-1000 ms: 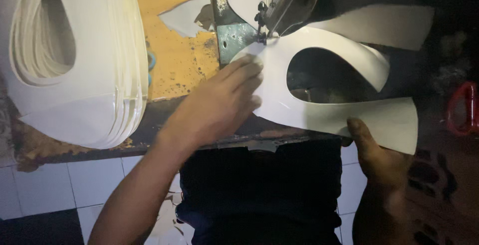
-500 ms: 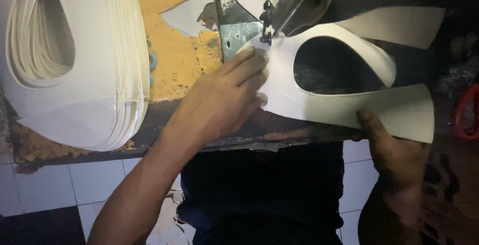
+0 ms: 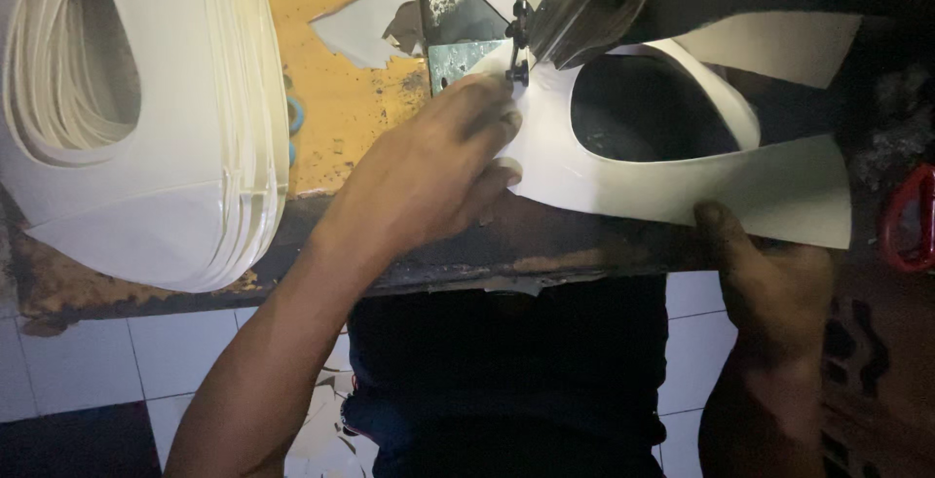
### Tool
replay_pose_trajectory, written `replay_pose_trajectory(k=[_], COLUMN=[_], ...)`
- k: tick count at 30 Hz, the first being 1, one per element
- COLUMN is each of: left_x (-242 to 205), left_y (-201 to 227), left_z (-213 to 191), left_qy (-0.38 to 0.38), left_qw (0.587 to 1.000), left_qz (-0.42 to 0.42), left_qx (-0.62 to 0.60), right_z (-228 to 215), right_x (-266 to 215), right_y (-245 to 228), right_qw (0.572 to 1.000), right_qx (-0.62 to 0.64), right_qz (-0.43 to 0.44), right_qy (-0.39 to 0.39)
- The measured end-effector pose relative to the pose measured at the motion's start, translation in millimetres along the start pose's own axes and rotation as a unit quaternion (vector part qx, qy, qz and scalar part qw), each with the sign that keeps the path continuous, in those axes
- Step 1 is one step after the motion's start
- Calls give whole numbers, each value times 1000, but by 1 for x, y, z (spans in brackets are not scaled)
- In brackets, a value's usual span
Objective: The person repeatedly sews white plastic pieces using a sewing machine. They pick up a piece from a stack, guide it under the needle, sew along the edge, and place the finished piece aside. The process is repeated continuously.
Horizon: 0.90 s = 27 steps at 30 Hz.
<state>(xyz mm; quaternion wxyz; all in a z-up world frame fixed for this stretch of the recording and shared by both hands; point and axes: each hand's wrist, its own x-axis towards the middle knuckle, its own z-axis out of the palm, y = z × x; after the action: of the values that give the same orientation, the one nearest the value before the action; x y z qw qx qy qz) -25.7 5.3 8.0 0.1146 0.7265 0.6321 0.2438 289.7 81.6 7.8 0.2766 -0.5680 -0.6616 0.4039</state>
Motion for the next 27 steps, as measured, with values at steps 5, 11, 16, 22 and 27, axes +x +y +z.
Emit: replay_pose_trajectory(k=[5,11,16,22,27], left_x=[1,6,5,8,11], left_y=[-4,-8,-9,-9,-12], left_z=[0,7,7,7,11], left_qy=[19,40,60,78,76], left_qw=[999,999,998,996,996], left_qz=[0,15,5,-9,-24], left_qx=[-31,-3,-20,-34,-43], right_z=[-2,0,1,0,4], right_x=[3,6,5,12,10], right_y=[3,1,0,5,1], right_qw=[997,999,999,997,997], right_qx=[63,21,-33,36,76], right_qz=[-38,-41,15,-65,-18], right_qy=[-26,-6,10,-20,-3])
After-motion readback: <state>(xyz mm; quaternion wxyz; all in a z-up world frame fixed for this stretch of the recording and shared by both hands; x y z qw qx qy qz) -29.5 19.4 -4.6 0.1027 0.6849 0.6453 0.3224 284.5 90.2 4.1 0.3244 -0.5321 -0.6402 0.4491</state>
